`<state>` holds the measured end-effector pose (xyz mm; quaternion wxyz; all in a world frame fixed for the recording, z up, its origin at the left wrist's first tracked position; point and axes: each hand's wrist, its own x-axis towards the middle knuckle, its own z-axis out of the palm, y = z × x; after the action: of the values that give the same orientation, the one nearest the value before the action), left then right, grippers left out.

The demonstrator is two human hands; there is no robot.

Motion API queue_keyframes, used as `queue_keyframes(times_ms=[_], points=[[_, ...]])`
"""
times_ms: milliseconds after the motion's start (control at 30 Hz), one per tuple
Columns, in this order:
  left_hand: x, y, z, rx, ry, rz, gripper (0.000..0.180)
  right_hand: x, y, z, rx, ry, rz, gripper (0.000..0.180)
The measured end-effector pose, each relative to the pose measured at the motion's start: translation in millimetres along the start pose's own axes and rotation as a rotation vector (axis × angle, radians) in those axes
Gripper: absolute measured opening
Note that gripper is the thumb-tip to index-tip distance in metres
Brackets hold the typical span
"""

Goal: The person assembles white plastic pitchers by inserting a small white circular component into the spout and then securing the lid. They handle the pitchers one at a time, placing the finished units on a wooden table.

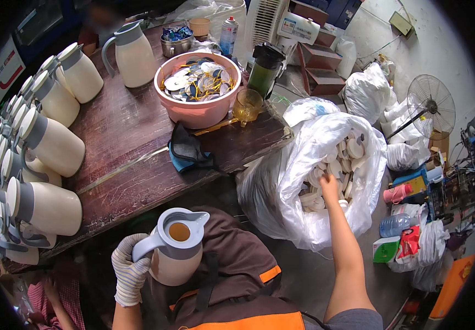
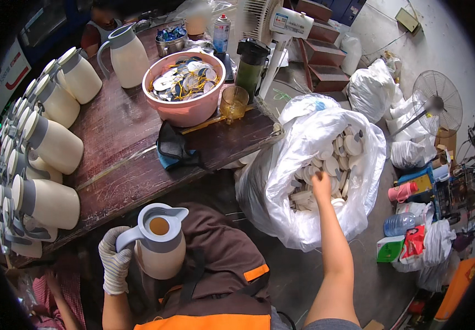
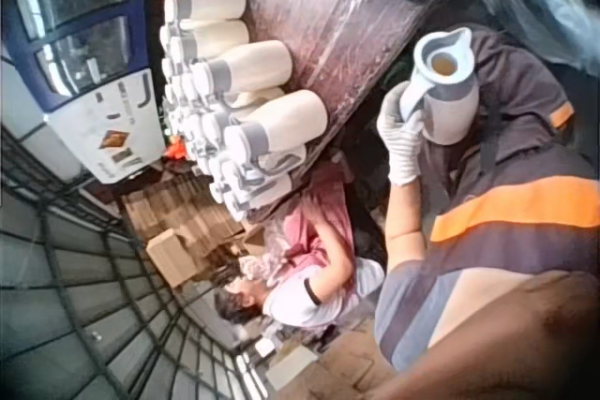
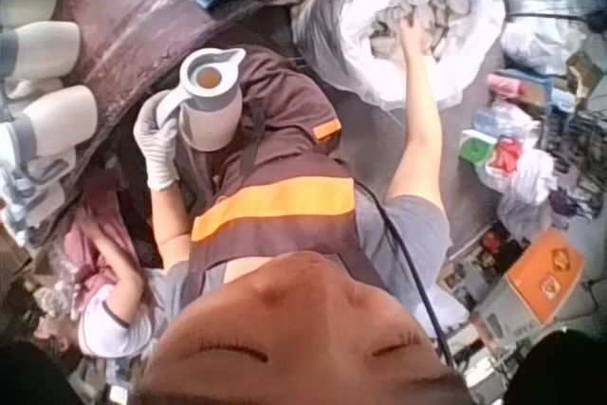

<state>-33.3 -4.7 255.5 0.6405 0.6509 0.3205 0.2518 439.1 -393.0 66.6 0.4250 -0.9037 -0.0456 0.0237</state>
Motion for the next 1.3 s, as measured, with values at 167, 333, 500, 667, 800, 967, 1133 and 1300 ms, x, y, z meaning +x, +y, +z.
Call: queue_keyframes(times_ms=[167,333,500,667,800,967,1133,1300], points=[[-3,7,21,0.065,-0.053,-0.004,0.026,-44,20,55,-0.779,-0.283,0.118,0.076],[-9,4,23,0.113,-0.048,-0.026,0.025,-51,9,35,-0.575,-0.023,-0.015,0.067],[-16,13,26,0.193,-0.105,0.005,0.036,-74,-54,9,0.587,0.161,0.11,0.053],[-12,13,34,0.264,-0.258,0.013,0.036,-176,-202,45,0.719,-0.35,-0.341,0.067],[-19,14,34,0.375,-0.218,0.046,0.035,-231,-256,80,0.545,-0.812,-0.697,0.068],[-27,9,23,0.386,-0.208,0.094,0.035,-230,-301,84,0.337,-0.912,-0.932,0.067],[-15,3,5,0.447,-0.234,0.163,0.037,-240,-324,88,0.245,-0.953,-1.247,0.068],[33,-17,2,0.415,-0.219,0.001,0.031,-268,-356,79,0.389,-1.155,-1.664,0.058]])
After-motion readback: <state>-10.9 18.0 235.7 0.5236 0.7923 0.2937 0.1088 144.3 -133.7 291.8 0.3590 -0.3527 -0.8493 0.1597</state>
